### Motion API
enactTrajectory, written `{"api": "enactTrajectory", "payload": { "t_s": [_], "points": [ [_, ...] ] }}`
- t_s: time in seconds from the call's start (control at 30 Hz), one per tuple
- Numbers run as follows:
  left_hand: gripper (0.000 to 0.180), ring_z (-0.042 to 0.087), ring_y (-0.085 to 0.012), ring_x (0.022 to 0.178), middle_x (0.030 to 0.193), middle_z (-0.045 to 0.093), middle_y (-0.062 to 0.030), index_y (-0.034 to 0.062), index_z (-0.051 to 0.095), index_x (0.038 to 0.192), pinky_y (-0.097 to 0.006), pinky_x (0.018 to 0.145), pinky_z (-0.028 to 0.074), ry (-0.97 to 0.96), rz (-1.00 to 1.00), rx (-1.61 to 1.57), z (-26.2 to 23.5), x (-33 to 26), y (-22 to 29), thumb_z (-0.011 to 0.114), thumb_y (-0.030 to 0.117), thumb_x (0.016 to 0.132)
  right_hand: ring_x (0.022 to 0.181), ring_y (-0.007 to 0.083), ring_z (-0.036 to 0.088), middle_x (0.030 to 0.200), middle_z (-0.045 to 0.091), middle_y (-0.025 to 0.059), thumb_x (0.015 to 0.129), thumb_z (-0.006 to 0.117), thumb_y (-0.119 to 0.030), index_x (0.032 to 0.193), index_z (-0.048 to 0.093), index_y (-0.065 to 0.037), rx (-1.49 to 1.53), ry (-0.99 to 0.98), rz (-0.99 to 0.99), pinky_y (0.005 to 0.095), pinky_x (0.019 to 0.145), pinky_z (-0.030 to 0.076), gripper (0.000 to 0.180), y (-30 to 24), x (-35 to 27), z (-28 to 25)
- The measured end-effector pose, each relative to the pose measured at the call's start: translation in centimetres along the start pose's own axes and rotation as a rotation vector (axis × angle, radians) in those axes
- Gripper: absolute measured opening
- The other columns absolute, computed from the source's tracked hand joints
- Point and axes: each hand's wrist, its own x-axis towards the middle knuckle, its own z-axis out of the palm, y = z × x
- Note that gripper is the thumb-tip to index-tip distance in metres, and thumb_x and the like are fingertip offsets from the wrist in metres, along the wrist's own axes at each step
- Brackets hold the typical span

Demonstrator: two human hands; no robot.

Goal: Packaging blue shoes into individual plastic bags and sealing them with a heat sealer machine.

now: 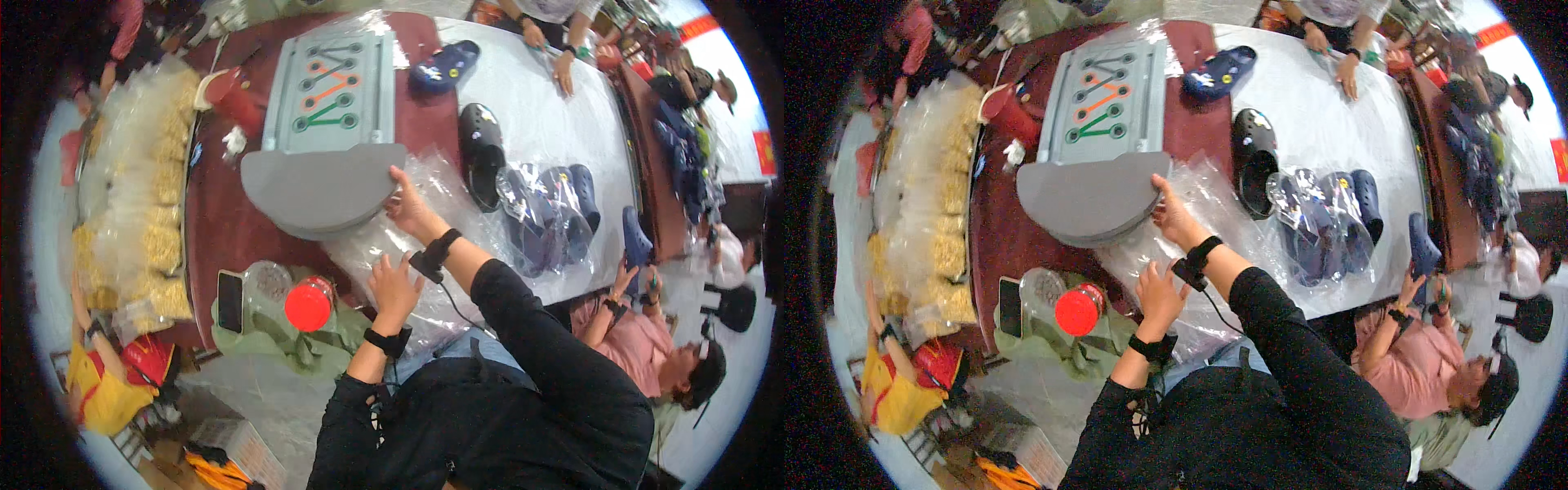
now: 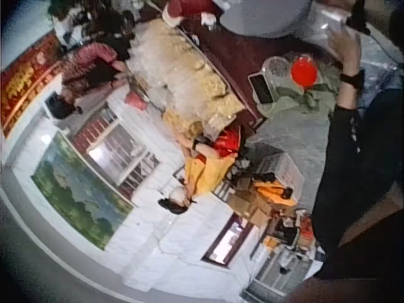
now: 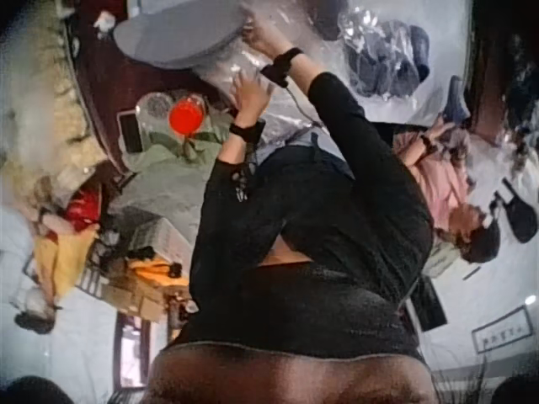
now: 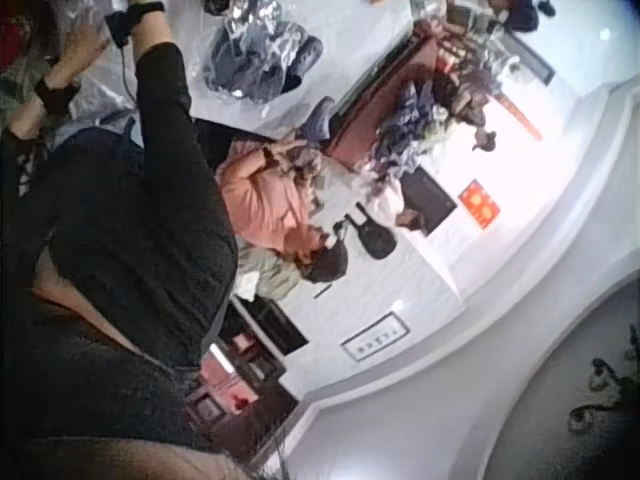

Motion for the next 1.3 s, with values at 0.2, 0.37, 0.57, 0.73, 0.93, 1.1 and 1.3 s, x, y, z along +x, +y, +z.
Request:
{"api": "enactTrajectory", "payload": {
  "t_s": [0.2,0.37,0.57,0.73,0.93,1.1,1.3],
  "points": [
    [0.066,0.028,-0.0379,0.126,0.140,0.025,-0.0207,0.0235,0.037,0.134,-0.054,0.098,0.027,-0.079,0.090,0.177,3.6,0.0,-1.7,0.062,0.042,0.075,0.103,0.0267,0.042,0.119,0.045,0.0190,0.065,0.058,-0.067,0.129,0.033,0.005,0.042,0.051,0.026,0.0357,0.093,0.026,0.100,0.3,0.2,-0.3],
    [0.069,0.028,-0.0375,0.127,0.144,0.017,-0.0212,0.0230,0.031,0.137,-0.054,0.099,0.026,-0.052,0.018,0.293,4.3,-0.3,-0.9,0.060,0.040,0.077,0.114,0.0319,0.042,0.130,0.041,0.0173,0.080,0.057,-0.047,0.128,0.040,0.000,-0.196,0.000,-0.071,0.0433,0.097,0.031,0.069,-0.2,-2.2,0.1],
    [0.072,0.029,-0.0383,0.125,0.142,0.020,-0.0231,0.0206,0.028,0.139,-0.053,0.097,0.028,0.022,0.078,0.324,4.5,-0.5,-1.8,0.060,0.040,0.077,0.109,0.0344,0.048,0.122,0.049,0.0186,0.072,0.067,-0.023,0.125,0.044,-0.003,-1.156,0.504,-1.245,0.0416,0.093,0.038,0.062,-2.0,-8.9,-8.6],
    [0.071,0.031,-0.0389,0.123,0.141,0.020,-0.0244,0.0193,0.028,0.139,-0.052,0.097,0.029,0.039,0.100,0.371,4.5,-0.8,-1.1,0.060,0.039,0.078,0.129,0.0381,0.023,0.136,0.031,0.0214,0.065,0.068,-0.051,0.132,0.034,-0.005,-1.589,1.326,-0.902,0.0626,0.101,0.009,0.089,-7.2,-17.8,-21.2],
    [0.065,0.033,-0.0390,0.122,0.139,0.025,-0.0252,0.0138,0.034,0.135,-0.053,0.096,0.030,0.034,0.124,0.422,4.3,-0.9,1.1,0.059,0.035,0.079,0.086,0.0359,0.060,0.099,0.059,0.0198,0.073,0.066,-0.043,0.130,0.033,-0.002,-1.439,0.916,-0.538,0.0428,0.072,0.049,0.078,-3.3,-17.4,-29.5],
    [0.049,0.042,-0.0372,0.115,0.128,0.041,-0.0224,0.0088,0.047,0.124,-0.048,0.094,0.034,-0.009,0.354,0.261,3.7,-2.0,6.0,0.058,0.028,0.081,0.080,0.0362,0.059,0.084,0.060,0.0182,0.085,0.054,-0.020,0.096,0.055,-0.003,-0.981,0.936,-0.863,0.0425,0.067,0.046,0.020,-2.3,-16.1,-27.7],
    [0.049,0.050,-0.0347,0.105,0.121,0.048,-0.0198,0.0074,0.048,0.123,-0.039,0.090,0.039,-0.117,0.525,-0.066,4.4,-2.9,9.8,0.062,0.028,0.080,0.066,0.0329,0.057,0.074,0.057,0.0171,0.087,0.052,-0.012,0.086,0.056,-0.003,-0.523,0.850,-1.170,0.0359,0.057,0.043,0.010,-9.1,-20.4,-21.2]
  ]
}}
